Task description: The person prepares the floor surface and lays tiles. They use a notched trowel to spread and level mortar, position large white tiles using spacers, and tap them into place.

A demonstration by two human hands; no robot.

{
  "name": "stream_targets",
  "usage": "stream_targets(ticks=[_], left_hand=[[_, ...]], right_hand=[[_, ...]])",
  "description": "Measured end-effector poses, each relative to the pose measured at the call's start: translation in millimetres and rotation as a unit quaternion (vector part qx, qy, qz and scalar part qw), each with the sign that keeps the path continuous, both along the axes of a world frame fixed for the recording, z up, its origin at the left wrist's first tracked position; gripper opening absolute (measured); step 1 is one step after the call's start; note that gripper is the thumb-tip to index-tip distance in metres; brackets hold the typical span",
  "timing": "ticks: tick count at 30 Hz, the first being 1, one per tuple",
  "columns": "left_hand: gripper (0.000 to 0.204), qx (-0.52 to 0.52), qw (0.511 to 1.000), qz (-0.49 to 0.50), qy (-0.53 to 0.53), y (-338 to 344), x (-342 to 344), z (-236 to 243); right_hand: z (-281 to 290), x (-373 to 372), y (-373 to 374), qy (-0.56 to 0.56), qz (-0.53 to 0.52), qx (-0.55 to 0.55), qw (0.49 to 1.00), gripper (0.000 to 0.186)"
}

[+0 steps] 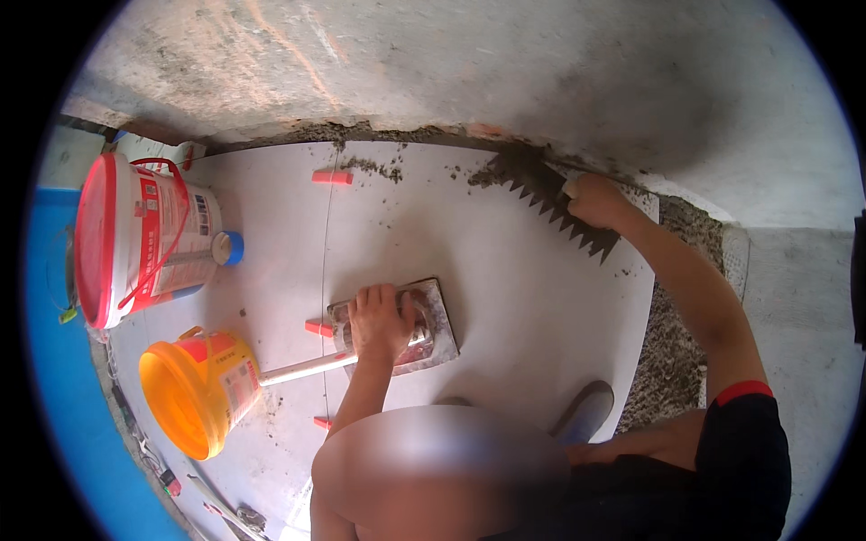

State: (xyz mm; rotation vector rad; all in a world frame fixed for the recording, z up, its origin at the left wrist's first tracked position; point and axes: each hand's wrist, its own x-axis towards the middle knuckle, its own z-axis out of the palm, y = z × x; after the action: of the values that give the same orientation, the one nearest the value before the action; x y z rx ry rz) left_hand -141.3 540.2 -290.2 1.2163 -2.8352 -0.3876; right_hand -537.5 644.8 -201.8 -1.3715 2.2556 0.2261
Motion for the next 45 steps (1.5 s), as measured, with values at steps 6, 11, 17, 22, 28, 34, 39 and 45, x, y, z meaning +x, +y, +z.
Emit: stream_targets(ticks=[6, 11, 17, 22, 28, 34, 39, 45], left_hand=[[0.026, 0.004, 1.0, 0.003, 0.0, -0.3, -0.5, 3.1], [0.027, 0.001, 1.0, -0.002, 0.012, 0.2, -3.5, 4.1], [0.028, 0.01, 1.0, -0.004, -0.012, 2.5, -6.9, 3.8], [0.029, 0.044, 0.996, -0.006, -0.083, -4.2, 2.4, -8.2], [0.029, 0.019, 1.0, 0.008, 0.004, -1.6, -1.3, 2.1], [0.027, 0.055, 0.998, 0.017, -0.021, -2.4, 1.3, -0.5], [0.027, 0.04, 0.999, 0.018, -0.019, -2.3, -3.5, 5.8], [0.027, 0.032, 0.999, 0.023, 0.002, -1.1, -0.2, 1.4]], right_hand=[[5.9, -6.7, 5.2, -0.076, -0.047, 0.025, 0.996, 0.032], [-8.1, -5.8, 22.0, -0.072, -0.108, 0.01, 0.992, 0.028], [-19.7, -11.4, 35.1, -0.034, -0.09, 0.006, 0.995, 0.029], [-19.6, -2.0, 44.7, -0.017, -0.007, -0.014, 1.0, 0.034], [-8.3, -33.2, 97.3, 0.051, -0.062, 0.037, 0.996, 0.037], [-33.8, -23.4, 74.5, -0.003, -0.015, -0.002, 1.0, 0.037], [-26.9, 25.1, -45.7, -0.076, -0.006, 0.01, 0.997, 0.044], [-31.5, 22.9, -37.1, -0.085, 0.076, -0.117, 0.986, 0.036]])
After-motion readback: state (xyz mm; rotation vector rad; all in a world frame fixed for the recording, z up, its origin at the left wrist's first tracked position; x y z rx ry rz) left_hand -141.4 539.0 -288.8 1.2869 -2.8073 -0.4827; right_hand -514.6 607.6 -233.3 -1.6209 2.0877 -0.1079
